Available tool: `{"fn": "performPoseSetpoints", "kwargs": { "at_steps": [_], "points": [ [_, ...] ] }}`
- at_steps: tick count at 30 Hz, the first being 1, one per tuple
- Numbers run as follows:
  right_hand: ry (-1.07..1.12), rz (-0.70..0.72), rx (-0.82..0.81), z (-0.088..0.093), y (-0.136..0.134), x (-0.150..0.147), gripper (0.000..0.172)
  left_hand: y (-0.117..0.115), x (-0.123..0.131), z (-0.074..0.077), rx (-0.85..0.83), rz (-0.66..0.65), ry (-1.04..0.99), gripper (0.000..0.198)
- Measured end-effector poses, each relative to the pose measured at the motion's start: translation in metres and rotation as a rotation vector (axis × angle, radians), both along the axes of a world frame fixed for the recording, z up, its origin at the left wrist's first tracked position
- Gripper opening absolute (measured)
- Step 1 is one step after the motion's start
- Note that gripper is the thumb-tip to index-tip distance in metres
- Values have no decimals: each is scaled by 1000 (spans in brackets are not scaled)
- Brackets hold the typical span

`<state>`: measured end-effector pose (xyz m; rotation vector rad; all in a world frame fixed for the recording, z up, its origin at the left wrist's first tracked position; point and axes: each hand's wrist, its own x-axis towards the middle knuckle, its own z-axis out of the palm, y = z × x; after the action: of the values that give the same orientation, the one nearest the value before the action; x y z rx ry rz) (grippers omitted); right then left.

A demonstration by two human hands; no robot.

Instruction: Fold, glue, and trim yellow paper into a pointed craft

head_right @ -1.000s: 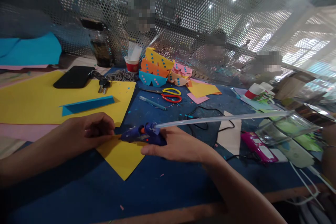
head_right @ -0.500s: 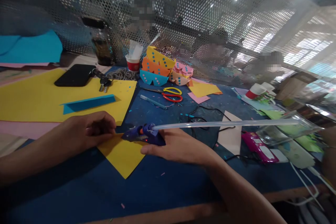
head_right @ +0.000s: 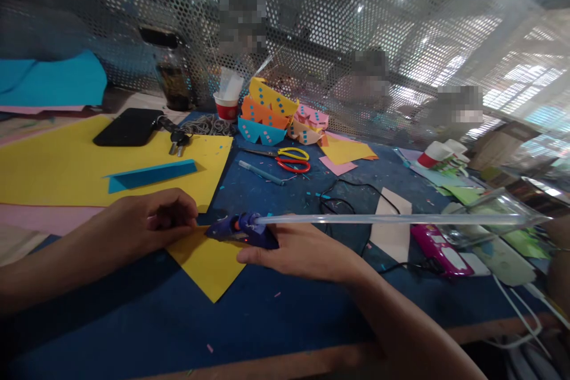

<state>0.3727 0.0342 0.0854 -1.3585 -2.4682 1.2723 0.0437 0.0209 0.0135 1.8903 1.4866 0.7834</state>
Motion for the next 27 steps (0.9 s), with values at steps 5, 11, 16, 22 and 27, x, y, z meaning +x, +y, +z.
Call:
{"fn": "performPoseSetpoints", "kwargs": {
  "at_steps": [5,11,16,22,27],
  "points": [
    [19,3,1,2,0,1,63,-1,-1,-1,-5,-6,11,25],
    [4,19,9,2,0,2,59,-1,-3,-4,10,11,30,26],
    [13,21,4,2,0,4,60,0,-3,-3,14,11,37,27],
    [12,11,20,2,2,9,61,1,-7,-7,11,16,29,27],
    [26,18,26,6,3,11,60,-1,-8,-8,10,4,34,26]
  ]
}}
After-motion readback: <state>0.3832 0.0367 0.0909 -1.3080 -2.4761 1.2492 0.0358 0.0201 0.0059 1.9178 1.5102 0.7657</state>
